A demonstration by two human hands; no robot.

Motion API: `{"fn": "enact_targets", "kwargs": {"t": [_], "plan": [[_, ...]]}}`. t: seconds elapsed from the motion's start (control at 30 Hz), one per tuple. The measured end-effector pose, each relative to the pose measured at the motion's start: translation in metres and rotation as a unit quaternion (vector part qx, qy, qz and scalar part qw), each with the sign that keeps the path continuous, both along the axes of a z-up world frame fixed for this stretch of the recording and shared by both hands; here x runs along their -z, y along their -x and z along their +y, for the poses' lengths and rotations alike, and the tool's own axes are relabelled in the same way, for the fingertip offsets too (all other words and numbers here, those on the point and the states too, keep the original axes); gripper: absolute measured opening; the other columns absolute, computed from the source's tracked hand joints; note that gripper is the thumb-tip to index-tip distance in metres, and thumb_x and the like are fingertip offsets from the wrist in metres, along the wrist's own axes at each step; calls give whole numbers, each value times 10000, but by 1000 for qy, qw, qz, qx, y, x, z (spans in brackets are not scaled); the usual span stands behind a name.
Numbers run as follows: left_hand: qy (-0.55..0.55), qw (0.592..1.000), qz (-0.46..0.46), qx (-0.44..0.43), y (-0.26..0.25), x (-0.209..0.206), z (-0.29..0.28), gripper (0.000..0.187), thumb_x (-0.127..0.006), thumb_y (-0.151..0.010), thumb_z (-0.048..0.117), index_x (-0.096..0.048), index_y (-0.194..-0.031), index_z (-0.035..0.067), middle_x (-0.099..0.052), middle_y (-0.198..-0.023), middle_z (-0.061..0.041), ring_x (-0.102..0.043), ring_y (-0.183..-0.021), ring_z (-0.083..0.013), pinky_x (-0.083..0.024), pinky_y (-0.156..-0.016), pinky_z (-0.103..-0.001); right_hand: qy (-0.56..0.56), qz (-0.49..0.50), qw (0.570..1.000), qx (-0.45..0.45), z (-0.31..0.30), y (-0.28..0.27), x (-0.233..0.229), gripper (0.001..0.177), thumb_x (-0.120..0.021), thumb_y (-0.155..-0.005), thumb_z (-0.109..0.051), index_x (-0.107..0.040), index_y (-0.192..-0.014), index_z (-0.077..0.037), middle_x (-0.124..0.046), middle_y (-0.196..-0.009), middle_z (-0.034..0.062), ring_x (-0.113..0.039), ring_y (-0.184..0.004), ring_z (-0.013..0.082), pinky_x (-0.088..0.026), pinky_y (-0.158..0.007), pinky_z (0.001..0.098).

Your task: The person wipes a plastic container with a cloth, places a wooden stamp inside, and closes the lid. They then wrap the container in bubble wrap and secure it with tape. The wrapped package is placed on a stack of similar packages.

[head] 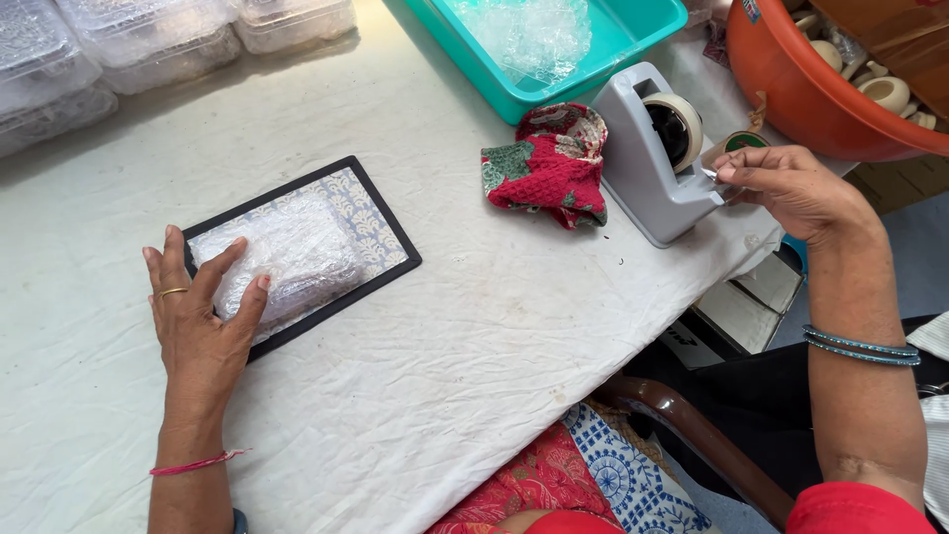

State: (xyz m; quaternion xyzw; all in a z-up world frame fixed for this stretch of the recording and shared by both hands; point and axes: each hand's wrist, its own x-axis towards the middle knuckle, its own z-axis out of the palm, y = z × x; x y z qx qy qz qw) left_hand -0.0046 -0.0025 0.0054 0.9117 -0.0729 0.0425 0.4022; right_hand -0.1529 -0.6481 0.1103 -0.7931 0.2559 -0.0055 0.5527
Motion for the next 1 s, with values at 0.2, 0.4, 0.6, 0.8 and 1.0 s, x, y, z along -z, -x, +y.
{"fn": "enact_targets", "kwargs": {"t": [0.2, 0.4, 0.6, 0.8, 1.0], "plan": [[7, 1000, -12, 13, -1, 4, 1, 479, -743, -916, 492, -690, -1349, 294, -259, -1758, -145, -65, -1643, -369, -100, -1269, -655, 71, -89, 993, 27, 26, 32, -37, 189, -709, -1031, -236, -708, -1100, -60, -721, -1032, 3, -625, -968, 110, -486, -913, 308], [12, 1000, -18, 16, -1, 1, 2, 478, -744, -929, 467, -689, -1363, 275, -282, -1753, -165, -70, -1649, -389, -103, -1273, -650, 53, -34, 994, 91, 21, 63, -14, 162, -722, -1002, -228, -721, -1083, -88, -715, -961, 7, -648, -886, 100, -493, -786, 292], [27, 1000, -2, 9, 0, -3, -1, 468, -771, -911, 439, -692, -1347, 285, -288, -1752, -161, -54, -1649, -389, -141, -1283, -610, -39, -59, 990, 124, 22, 66, 26, 122, -758, -961, -219, -722, -976, -104, -719, -936, 1, -664, -854, 111, -540, -749, 303], [44, 999, 3, 5, 0, -4, -2, 475, -785, -893, 414, -692, -1340, 285, -283, -1750, -170, -54, -1645, -390, -154, -1280, -592, -64, -93, 987, 113, 11, 55, 52, 137, -797, -945, -198, -702, -918, -104, -705, -930, -9, -669, -856, 110, -547, -710, 299], [2, 997, -72, 12, -9, 29, 3, 495, -779, -911, 410, -682, -1373, 262, -279, -1738, -166, -124, -1627, -413, -159, -1273, -615, 207, 16, 973, 100, -125, 108, 157, 306, -806, -996, -271, -741, -987, 29, -703, -852, 86, -629, -722, 174, -510, -662, 345]]}}
